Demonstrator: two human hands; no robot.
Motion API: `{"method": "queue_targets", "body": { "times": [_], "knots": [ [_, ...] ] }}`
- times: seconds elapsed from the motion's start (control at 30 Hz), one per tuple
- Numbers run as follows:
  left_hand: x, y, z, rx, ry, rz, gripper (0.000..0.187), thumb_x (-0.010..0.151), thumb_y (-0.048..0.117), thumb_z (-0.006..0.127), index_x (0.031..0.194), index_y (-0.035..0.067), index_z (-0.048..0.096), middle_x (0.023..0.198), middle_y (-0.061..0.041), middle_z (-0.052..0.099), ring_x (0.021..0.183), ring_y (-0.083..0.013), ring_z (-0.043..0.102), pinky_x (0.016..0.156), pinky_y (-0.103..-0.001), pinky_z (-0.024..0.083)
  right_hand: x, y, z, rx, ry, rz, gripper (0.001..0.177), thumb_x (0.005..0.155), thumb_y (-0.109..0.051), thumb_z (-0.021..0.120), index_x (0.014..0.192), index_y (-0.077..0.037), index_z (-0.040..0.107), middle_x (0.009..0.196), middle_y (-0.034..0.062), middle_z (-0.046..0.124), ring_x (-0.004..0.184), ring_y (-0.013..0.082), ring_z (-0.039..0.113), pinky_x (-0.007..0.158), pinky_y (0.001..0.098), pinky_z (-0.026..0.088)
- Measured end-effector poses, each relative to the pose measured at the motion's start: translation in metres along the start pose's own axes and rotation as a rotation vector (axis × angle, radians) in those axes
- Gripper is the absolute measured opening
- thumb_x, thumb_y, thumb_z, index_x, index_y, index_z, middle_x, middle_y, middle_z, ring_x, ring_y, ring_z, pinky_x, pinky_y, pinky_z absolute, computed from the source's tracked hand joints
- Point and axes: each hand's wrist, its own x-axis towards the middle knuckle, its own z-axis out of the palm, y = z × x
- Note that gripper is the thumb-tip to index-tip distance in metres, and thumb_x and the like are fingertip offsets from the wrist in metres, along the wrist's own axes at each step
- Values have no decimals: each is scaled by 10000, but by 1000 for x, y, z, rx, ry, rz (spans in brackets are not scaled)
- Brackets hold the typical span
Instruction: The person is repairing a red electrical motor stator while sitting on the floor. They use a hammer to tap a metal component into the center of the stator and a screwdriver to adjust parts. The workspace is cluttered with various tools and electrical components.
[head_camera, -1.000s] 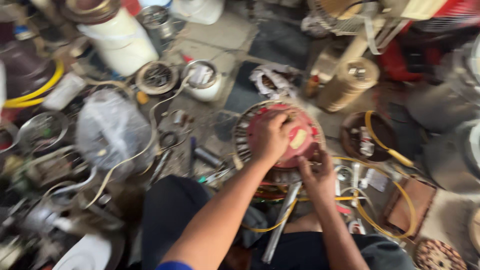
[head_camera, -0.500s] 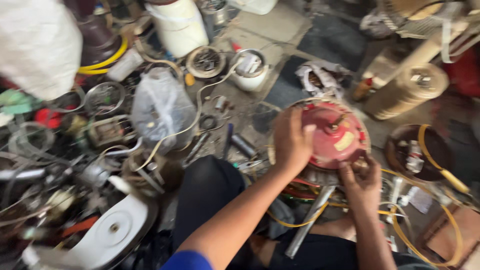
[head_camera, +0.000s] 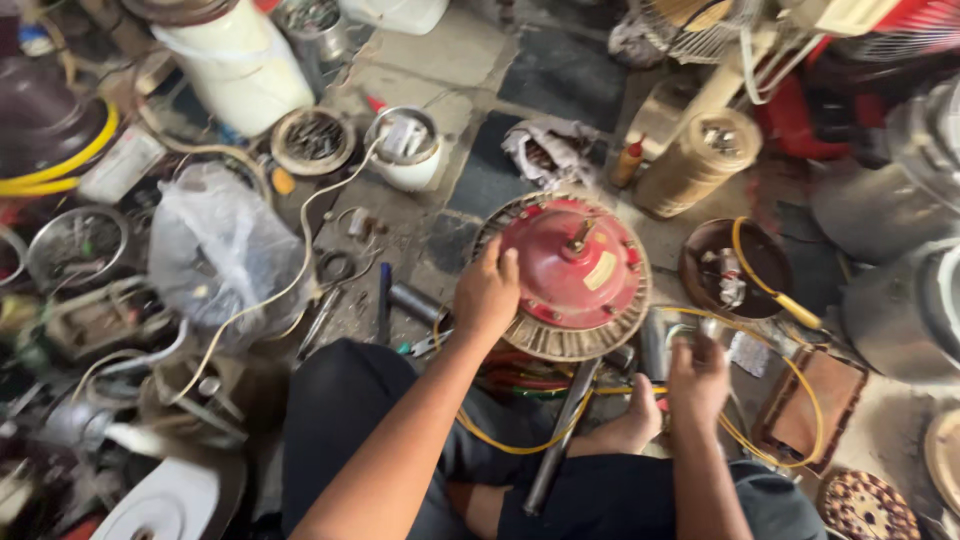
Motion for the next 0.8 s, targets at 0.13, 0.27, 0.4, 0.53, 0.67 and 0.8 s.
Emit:
{"method": "queue_targets", "body": {
  "times": [0.13, 0.27, 0.4, 0.53, 0.67, 0.8],
  "knots": [
    [-9, -18, -20, -10, 72, 190, 369, 1020, 361, 595, 1238, 72, 661, 1128, -241, 722, 1042, -448, 676, 884, -508, 535, 1, 28, 14, 154, -4, 107, 263, 1014, -186, 723, 1171, 23, 689, 995, 74, 688, 807, 161, 601, 712, 324, 479],
    [18, -68, -86, 157, -33, 23, 272, 892, 231, 656, 1134, 122, 714, 1016, -167, 749, 980, -371, 714, 856, -468, 551, -4, 39, 28, 198, -39, 144, 295, 990, -162, 697, 1244, -13, 688, 988, 42, 667, 786, 126, 588, 679, 272, 473],
    [60, -114, -162, 460, 50, -26, 188, 866, 173, 699, 1042, 126, 747, 995, -152, 754, 960, -378, 706, 827, -492, 543, -2, 53, 37, -64, -24, -28, 336, 980, -254, 716, 1198, 0, 691, 1050, 144, 713, 888, 254, 662, 815, 394, 536],
    [47, -87, -143, 115, 76, 89, 191, 921, 228, 683, 1050, 92, 717, 931, -158, 750, 881, -361, 732, 775, -461, 566, 1, 60, 36, -594, -128, 104, 637, 776, -357, 721, 1352, -89, 679, 1137, 315, 675, 1072, 503, 646, 908, 577, 516],
    [10, -25, -67, -50, -140, 101, 384, 981, 364, 601, 1222, 68, 637, 923, -210, 758, 871, -399, 733, 780, -503, 560, 2, 49, 45, -716, -246, 199, 675, 803, -448, 736, 1309, -11, 647, 1230, 343, 633, 1150, 507, 610, 964, 543, 498],
    [3, -6, -16, -34, -185, 0, 539, 1022, 429, 487, 1396, 41, 505, 1032, -302, 704, 957, -510, 666, 813, -586, 521, 12, 19, 42, -826, -341, 221, 756, 735, -558, 789, 1260, -28, 666, 1239, 285, 666, 1217, 423, 625, 1045, 481, 507]
  ]
}}
